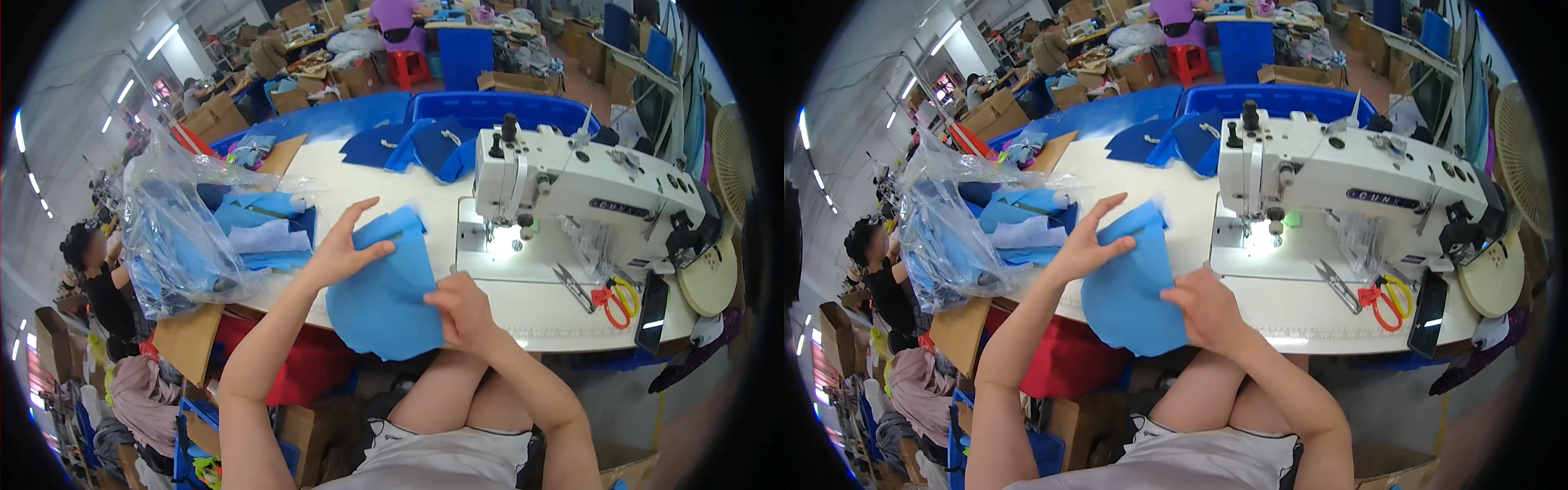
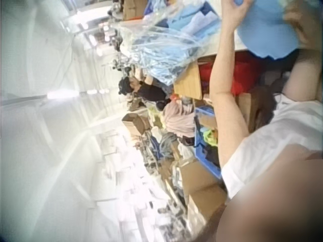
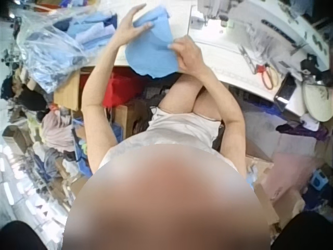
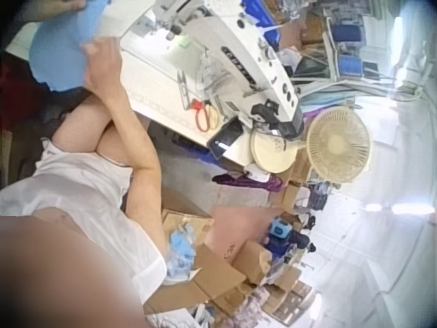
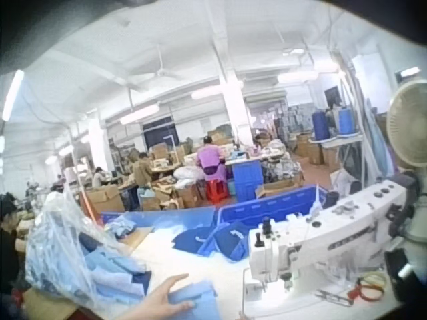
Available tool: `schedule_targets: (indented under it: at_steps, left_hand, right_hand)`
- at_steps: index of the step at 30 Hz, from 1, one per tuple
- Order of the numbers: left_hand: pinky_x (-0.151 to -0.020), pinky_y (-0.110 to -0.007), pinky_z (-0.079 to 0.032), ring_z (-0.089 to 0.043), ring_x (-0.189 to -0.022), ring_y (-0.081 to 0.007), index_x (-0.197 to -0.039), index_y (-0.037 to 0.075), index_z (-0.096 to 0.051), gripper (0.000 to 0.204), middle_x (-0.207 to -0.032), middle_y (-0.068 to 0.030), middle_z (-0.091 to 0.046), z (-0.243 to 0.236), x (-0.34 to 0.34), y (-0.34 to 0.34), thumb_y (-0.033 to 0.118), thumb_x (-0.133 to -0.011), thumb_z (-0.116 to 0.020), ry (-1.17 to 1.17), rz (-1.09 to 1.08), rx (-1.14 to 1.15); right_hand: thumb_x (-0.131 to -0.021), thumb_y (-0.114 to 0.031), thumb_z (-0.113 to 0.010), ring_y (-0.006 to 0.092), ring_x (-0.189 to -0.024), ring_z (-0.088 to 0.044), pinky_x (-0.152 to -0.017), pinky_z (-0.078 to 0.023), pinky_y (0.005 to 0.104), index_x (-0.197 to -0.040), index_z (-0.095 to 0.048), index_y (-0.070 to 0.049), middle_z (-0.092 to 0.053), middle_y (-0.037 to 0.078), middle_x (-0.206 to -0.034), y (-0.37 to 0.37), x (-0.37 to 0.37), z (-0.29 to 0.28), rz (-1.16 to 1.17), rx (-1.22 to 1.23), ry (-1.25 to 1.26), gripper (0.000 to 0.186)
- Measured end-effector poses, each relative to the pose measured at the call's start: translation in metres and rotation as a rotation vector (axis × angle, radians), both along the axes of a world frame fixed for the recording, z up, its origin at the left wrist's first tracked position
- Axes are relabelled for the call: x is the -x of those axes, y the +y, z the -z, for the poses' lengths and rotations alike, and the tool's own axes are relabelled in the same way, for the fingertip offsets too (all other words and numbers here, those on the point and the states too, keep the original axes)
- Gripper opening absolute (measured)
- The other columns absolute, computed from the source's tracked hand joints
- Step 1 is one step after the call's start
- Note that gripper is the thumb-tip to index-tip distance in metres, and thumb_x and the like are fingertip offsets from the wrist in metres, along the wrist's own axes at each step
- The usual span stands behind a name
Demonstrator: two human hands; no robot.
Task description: The person is sewing pieces of fabric using an industrial sewing machine to construct a small bag.
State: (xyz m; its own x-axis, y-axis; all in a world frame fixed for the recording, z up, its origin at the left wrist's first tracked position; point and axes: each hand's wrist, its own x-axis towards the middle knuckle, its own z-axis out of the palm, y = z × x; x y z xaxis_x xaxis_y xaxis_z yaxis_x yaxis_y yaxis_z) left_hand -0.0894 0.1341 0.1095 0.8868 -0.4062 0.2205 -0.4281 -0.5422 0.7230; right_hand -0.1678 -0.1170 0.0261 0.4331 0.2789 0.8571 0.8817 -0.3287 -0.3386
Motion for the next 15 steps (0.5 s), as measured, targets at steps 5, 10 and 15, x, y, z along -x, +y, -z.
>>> schedule_targets:
  at_steps: [5,10,15]
  left_hand:
    - [-0.105,-0.035,-0.047,-0.061,-0.121,-0.0234,-0.148,-0.003,-0.042,0.107,-0.132,-0.0156,-0.064,0.011,-0.028,0.014,0.072,-0.078,-0.073,0.647,0.422,0.255]
    - [-0.106,-0.036,-0.046,-0.060,-0.123,-0.0249,-0.145,-0.008,-0.044,0.118,-0.138,-0.0177,-0.060,0.045,-0.003,-0.009,0.070,-0.066,-0.083,0.962,0.734,0.372]
    - [-0.111,-0.037,-0.040,-0.052,-0.130,-0.0221,-0.147,0.000,-0.045,0.093,-0.137,-0.0108,-0.059,0.039,0.031,-0.016,0.040,-0.076,-0.090,0.986,0.703,0.534]
  right_hand:
    - [-0.067,-0.002,-0.067,0.0271,-0.080,-0.061,-0.063,-0.052,0.0362,-0.111,-0.063,-0.013,-0.060,0.006,-0.094,-0.012,0.016,-0.001,0.011,0.054,-0.230,0.046]
    - [-0.067,0.003,-0.067,0.0277,-0.078,-0.061,-0.063,-0.051,0.0367,-0.108,-0.063,-0.013,-0.059,0.007,-0.092,-0.034,0.022,-0.002,0.078,0.010,-0.178,0.044]
    - [-0.069,0.014,-0.063,0.0309,-0.079,-0.059,-0.064,-0.050,0.0384,-0.113,-0.058,-0.009,-0.059,0.011,-0.092,-0.056,0.021,-0.003,0.196,-0.018,-0.046,0.050]
